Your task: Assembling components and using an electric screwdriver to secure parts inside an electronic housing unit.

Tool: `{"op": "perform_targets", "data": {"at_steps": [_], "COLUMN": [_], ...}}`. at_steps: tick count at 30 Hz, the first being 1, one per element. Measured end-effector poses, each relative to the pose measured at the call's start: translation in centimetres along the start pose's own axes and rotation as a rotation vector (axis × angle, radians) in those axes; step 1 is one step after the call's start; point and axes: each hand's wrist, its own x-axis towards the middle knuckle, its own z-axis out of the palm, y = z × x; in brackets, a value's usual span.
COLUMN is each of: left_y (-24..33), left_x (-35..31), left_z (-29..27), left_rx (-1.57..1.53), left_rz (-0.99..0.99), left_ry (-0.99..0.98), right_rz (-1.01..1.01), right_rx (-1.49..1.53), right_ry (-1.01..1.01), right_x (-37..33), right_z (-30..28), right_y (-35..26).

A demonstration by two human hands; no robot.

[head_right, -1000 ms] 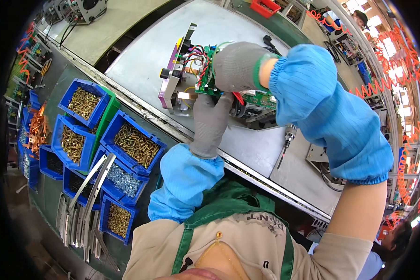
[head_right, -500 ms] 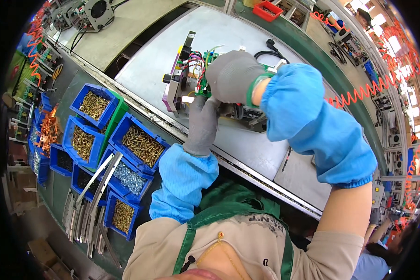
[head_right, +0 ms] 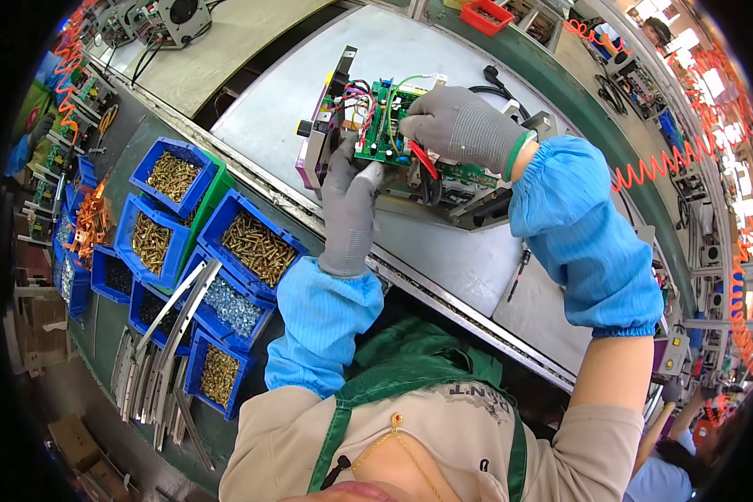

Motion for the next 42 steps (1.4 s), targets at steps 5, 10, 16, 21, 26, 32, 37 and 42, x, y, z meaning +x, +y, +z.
{"op": "perform_targets", "data": {"at_steps": [5,10,16,21,26,32,37,42], "left_y": [2.1,6.0,5.6,2.8,0.5,-0.2,-1.6,-0.5], "left_x": [-1.4,-4.1,-5.8,-9.8,-12.5,-14.8,-17.0,-16.8], "left_z": [-1.1,-4.3,-4.4,-3.4,-3.2,-0.3,6.4,5.3], "left_rx": [0.374,0.33,0.428,0.611,0.765,0.857,-0.105,-0.519], "left_rz": [-0.059,0.016,-0.029,-0.081,-0.188,-0.322,-0.507,-0.419], "left_ry": [-0.035,0.061,0.08,-0.135,-0.314,-0.68,-0.142,-0.11], "right_rz": [-0.307,0.066,0.154,-0.12,-0.12,-0.14,-0.19,-0.178], "right_rx": [-0.162,0.161,-0.804,-0.875,-0.79,-0.513,-0.579,0.026], "right_ry": [0.76,1.103,0.176,0.306,-0.012,-0.04,0.147,-0.01], "right_x": [-4.7,-12.6,-14.9,-12.6,-13.3,-17.7,-22.2,-24.0], "right_z": [-1.2,-2.9,11.0,14.6,11.8,7.7,8.2,9.9], "right_y": [0.5,11.4,26.0,25.7,23.3,13.6,5.0,4.0]}}
